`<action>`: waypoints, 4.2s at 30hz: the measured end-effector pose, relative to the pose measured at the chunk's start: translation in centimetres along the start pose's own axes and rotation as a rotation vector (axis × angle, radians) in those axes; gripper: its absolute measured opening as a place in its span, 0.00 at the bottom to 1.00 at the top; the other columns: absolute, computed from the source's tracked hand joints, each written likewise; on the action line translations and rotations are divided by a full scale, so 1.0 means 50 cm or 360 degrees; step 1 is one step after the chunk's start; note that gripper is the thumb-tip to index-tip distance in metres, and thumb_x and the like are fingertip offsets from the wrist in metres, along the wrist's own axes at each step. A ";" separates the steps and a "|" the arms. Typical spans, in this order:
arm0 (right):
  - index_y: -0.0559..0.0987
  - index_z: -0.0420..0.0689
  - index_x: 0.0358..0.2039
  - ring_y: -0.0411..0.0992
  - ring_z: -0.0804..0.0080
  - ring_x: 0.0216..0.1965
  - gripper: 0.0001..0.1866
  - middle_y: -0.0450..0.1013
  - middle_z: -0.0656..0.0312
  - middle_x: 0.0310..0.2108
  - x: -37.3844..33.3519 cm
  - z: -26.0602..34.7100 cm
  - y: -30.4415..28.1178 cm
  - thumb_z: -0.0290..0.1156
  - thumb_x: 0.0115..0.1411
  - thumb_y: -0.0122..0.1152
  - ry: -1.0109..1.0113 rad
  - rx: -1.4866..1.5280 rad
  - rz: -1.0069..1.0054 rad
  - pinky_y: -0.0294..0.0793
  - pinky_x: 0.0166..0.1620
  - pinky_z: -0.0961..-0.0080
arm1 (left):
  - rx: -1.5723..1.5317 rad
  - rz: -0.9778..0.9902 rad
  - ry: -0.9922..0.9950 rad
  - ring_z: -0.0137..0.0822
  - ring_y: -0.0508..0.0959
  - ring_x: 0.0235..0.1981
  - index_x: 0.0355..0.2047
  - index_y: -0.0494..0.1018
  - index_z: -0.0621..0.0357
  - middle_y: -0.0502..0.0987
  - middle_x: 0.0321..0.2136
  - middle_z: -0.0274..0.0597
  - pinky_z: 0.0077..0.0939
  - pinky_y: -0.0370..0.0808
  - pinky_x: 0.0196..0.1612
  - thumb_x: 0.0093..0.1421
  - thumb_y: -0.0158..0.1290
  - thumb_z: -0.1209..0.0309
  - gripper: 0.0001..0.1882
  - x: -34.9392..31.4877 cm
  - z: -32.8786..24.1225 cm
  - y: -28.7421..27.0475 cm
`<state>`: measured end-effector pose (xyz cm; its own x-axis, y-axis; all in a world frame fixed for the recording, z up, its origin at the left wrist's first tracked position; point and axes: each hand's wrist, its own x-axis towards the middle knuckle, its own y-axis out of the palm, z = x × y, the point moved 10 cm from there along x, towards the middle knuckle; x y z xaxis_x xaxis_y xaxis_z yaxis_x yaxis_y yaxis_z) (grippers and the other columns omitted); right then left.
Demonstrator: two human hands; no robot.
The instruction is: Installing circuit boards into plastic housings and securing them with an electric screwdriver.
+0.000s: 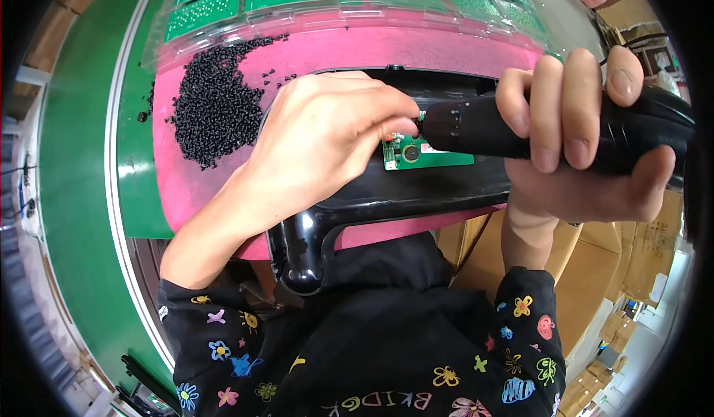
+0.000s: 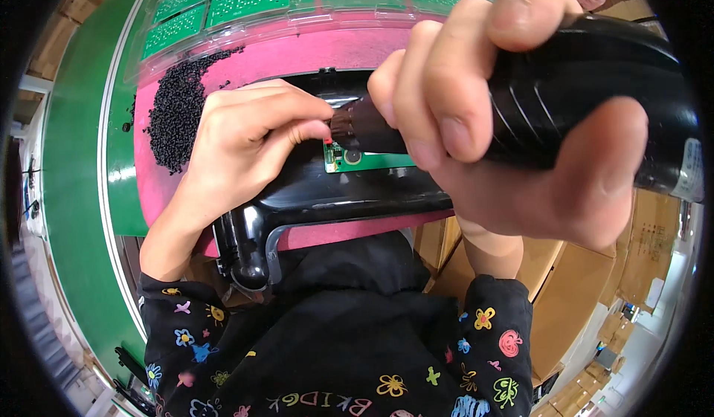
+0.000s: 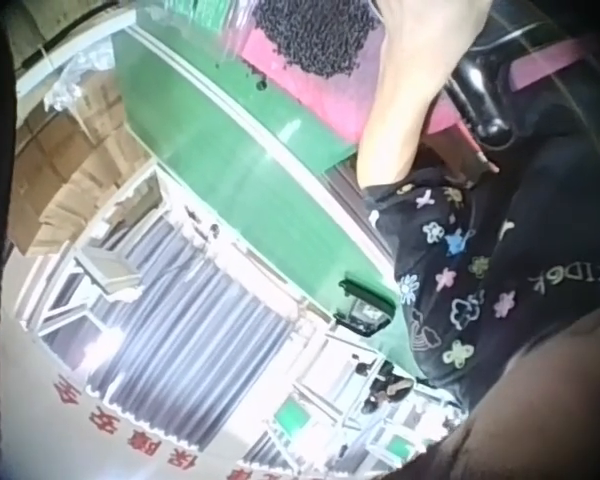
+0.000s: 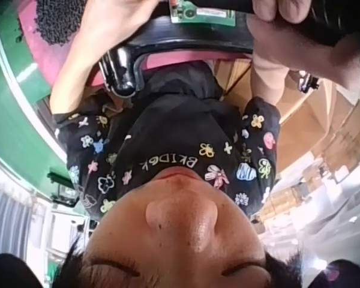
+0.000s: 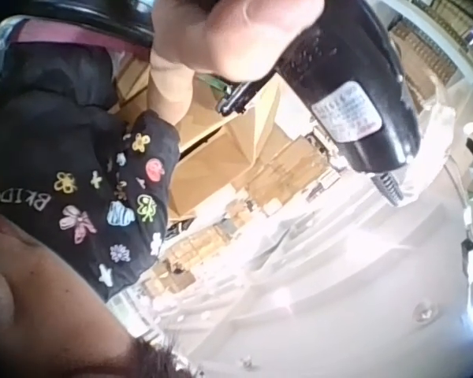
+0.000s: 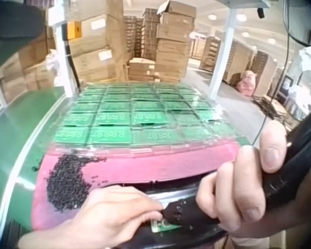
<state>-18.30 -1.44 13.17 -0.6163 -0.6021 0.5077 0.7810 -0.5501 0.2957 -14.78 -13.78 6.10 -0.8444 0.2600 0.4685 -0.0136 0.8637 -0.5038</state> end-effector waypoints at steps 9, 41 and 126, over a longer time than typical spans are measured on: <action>0.71 0.45 0.42 0.59 0.80 0.18 0.23 0.64 0.69 0.20 -0.011 -0.070 -0.040 0.53 0.61 0.52 0.0035 -0.0152 -0.0309 0.60 0.29 0.76 | 0.0098 -0.0121 -0.0343 0.35 0.79 0.24 0.32 0.77 0.65 0.79 0.25 0.44 0.25 0.74 0.28 0.61 0.57 0.73 0.06 -0.004 0.045 -0.017; 0.71 0.47 0.40 0.62 0.82 0.19 0.23 0.65 0.72 0.22 0.009 -0.001 0.023 0.53 0.57 0.59 -0.0081 0.0094 -0.0224 0.61 0.32 0.79 | -0.0205 0.0210 -0.0130 0.47 0.81 0.28 0.31 0.79 0.66 0.80 0.26 0.48 0.32 0.76 0.31 0.55 0.60 0.76 0.06 -0.020 0.022 -0.002; 0.68 0.44 0.39 0.59 0.80 0.14 0.25 0.64 0.69 0.18 -0.100 0.051 -0.087 0.54 0.58 0.59 0.0062 -0.0459 -0.0501 0.59 0.24 0.79 | 0.0306 0.0636 -0.0271 0.48 0.77 0.47 0.52 0.70 0.55 0.74 0.48 0.40 0.38 0.77 0.46 0.40 0.70 0.65 0.37 -0.012 0.009 0.077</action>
<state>-18.37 5.42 11.40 -0.8278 -0.3970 0.3964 0.4971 -0.8466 0.1900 -14.55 -10.78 3.55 -0.8792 0.4674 0.0930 0.2449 0.6105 -0.7532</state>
